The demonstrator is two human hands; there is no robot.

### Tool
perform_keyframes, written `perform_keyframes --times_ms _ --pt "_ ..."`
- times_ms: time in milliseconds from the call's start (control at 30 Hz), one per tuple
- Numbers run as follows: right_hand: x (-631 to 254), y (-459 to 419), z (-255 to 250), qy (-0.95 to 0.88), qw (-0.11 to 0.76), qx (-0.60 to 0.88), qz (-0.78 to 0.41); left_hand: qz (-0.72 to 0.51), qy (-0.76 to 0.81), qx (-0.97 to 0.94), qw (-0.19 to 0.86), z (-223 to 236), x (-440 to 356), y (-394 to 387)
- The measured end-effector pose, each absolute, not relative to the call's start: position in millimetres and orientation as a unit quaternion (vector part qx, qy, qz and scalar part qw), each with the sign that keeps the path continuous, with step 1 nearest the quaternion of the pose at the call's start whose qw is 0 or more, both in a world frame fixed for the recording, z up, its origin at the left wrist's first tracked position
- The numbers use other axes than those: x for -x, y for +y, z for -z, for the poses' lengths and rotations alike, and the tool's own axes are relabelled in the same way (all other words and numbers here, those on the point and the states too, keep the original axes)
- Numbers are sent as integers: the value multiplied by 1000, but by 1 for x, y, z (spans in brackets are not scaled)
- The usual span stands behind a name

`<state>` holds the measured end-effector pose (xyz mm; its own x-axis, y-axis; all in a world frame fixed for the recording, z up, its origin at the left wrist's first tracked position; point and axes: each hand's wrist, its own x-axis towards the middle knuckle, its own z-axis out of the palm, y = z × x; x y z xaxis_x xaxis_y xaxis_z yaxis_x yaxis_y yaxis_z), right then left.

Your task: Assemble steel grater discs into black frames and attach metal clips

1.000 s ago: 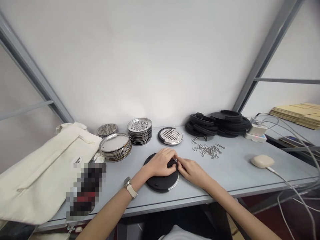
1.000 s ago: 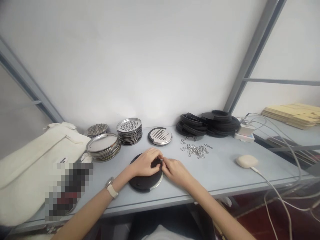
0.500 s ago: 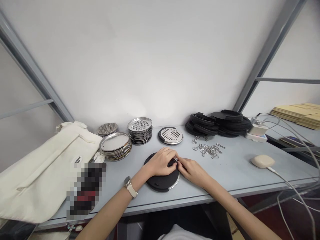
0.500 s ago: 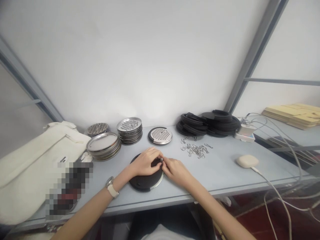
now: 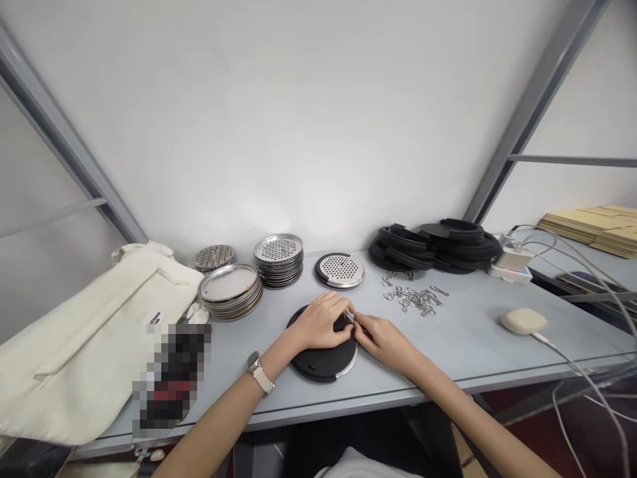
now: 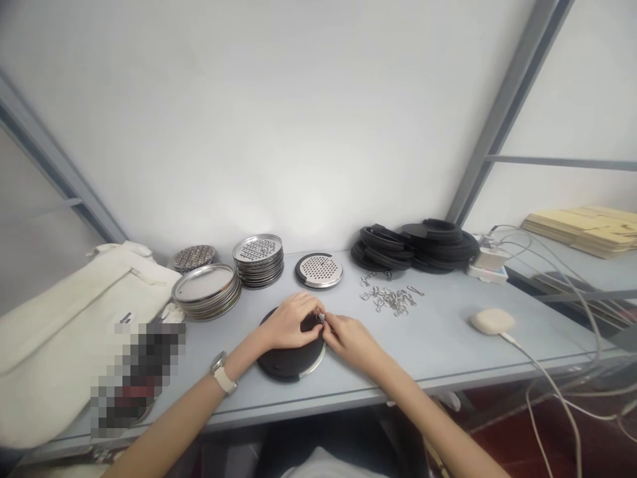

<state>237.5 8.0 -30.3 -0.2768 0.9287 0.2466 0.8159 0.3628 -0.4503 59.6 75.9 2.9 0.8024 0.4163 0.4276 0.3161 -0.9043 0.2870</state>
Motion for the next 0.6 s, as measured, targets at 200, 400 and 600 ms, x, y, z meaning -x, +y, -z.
perform_keyframes --times_ms 200,400,600 --pt "-238 7 31 -792 239 548 -123 -238 177 -946 133 -5 -59 78" --pt "-236 8 28 -789 231 555 -127 -232 176 -942 167 -6 -58 79" --pt "-236 6 25 -791 227 553 -132 -232 174 -938 187 -7 -58 79"
